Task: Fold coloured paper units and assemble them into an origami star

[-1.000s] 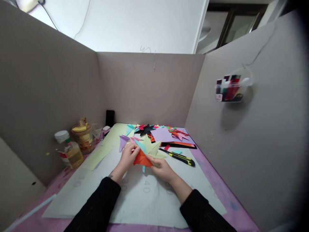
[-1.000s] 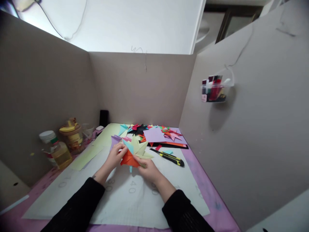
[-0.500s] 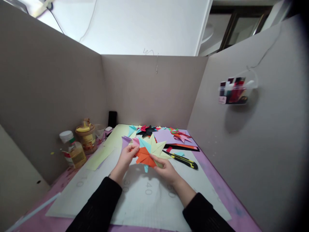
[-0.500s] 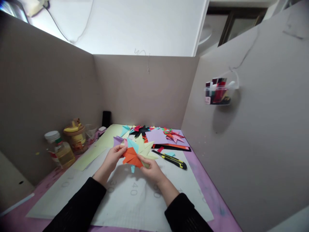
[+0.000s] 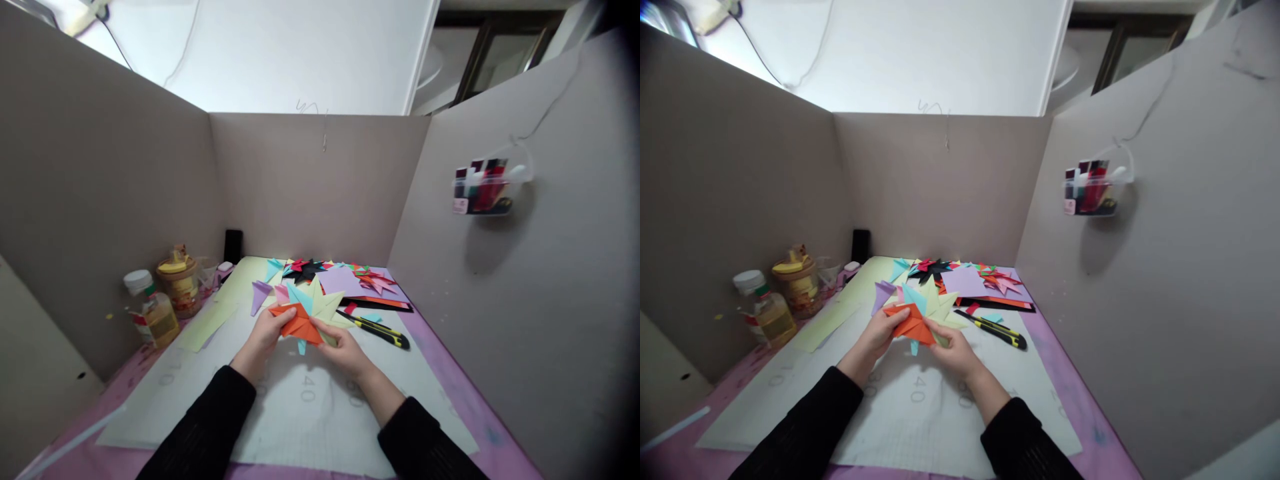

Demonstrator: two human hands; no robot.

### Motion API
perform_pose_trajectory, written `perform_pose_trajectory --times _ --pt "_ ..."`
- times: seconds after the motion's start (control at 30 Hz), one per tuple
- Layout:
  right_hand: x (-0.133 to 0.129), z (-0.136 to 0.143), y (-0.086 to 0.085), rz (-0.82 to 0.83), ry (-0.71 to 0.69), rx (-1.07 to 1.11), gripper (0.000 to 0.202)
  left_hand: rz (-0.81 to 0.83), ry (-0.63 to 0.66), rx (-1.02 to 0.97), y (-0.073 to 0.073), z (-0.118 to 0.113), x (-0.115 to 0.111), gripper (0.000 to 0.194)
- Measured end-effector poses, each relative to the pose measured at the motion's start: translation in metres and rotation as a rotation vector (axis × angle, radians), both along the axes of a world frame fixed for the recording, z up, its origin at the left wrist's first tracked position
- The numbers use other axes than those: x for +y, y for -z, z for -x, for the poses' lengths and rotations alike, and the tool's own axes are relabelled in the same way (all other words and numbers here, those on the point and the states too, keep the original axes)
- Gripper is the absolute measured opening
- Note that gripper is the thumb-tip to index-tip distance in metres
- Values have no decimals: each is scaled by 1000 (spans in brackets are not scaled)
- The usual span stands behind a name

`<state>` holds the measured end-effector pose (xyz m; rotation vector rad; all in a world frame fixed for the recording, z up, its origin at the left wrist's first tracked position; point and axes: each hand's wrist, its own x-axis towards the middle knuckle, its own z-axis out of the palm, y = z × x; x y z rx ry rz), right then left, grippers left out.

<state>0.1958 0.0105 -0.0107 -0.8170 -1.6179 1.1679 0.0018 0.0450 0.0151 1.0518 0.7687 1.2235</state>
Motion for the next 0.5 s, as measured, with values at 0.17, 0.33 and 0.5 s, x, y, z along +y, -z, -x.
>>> perform_pose_trajectory --times 0.17,0.33,0.5 --pt "-1 -1 -1 12 -20 0 60 24 -45 -7 1 -2 0 35" --pt "-1 0 -2 26 -58 5 66 53 8 12 5 -2 -1 33" --pt "-1 1 2 33 -125 95 71 101 -37 23 11 -1 2 33"
